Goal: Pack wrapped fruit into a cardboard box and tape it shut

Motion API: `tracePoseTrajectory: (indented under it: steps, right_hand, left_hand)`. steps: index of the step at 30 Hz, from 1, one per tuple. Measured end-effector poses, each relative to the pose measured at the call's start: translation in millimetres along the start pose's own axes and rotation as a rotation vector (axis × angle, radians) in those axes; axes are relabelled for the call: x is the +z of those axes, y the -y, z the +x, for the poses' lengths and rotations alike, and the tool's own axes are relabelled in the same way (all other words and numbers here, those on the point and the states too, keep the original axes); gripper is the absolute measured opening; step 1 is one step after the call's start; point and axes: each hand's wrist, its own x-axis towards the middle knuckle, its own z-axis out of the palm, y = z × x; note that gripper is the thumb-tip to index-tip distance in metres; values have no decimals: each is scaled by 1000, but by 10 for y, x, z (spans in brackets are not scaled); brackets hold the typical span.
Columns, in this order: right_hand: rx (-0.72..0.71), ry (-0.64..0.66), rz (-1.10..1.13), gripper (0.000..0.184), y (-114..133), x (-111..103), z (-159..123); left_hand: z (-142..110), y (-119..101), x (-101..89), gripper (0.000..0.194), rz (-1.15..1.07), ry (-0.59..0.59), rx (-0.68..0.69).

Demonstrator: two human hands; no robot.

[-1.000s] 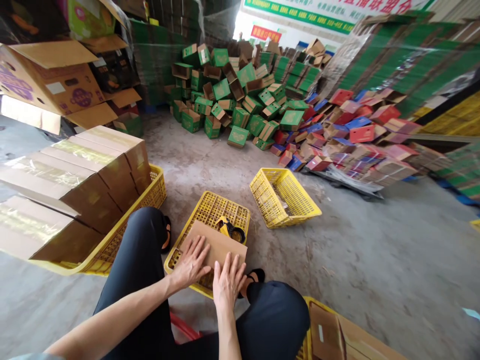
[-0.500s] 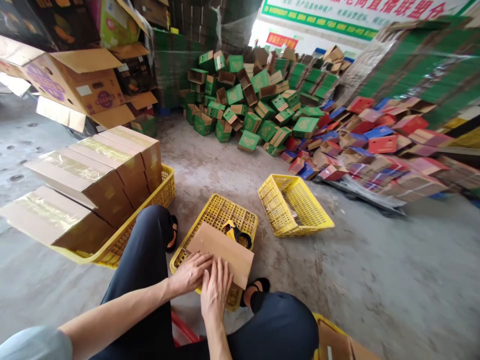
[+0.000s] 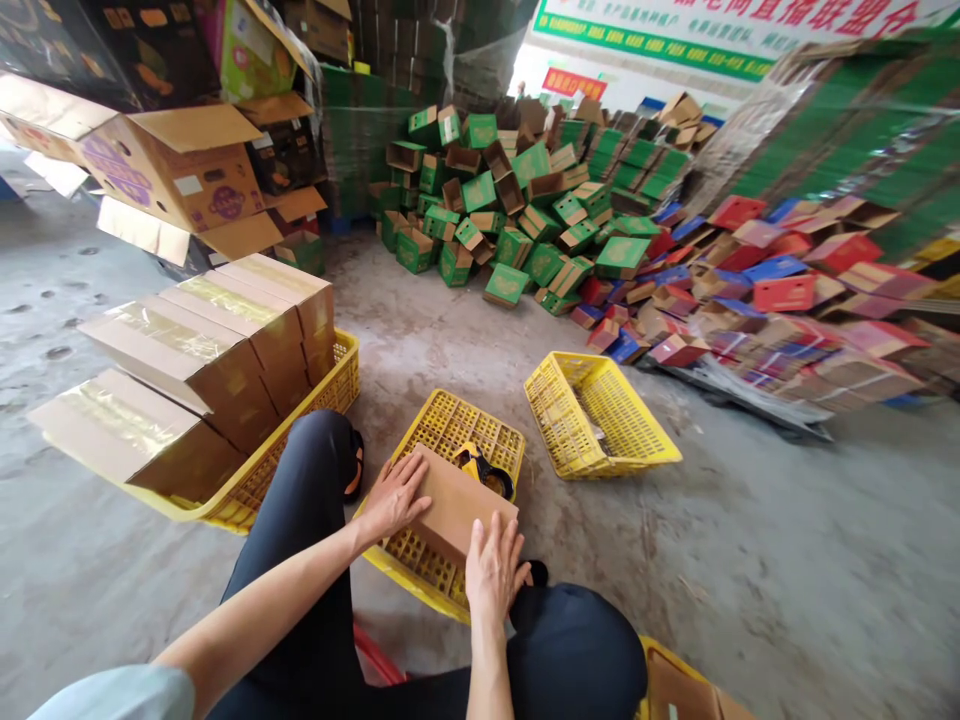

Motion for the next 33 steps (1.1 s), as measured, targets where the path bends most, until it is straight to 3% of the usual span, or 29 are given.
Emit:
tracePoseTrajectory:
  steps: [7, 14, 20, 28, 33]
  right_hand:
    - [-116, -83, -43, 76, 203, 111, -102]
    - [-290, -30, -26, 63, 448, 160, -239]
    - [-370, -62, 38, 65, 405, 258, -352]
    - [-470, -117, 137, 66, 268, 417, -618]
    - [-489, -149, 170, 63, 275, 432, -619]
  left_hand:
    - [-152, -231, 89, 84, 11, 38, 144]
    - [-248, -326, 56, 71, -10, 87, 194]
    - [-315, -285, 2, 64, -49, 98, 198]
    - [-458, -286, -93, 59, -117, 216, 257]
    - [-444, -290, -121, 54, -189, 185, 266]
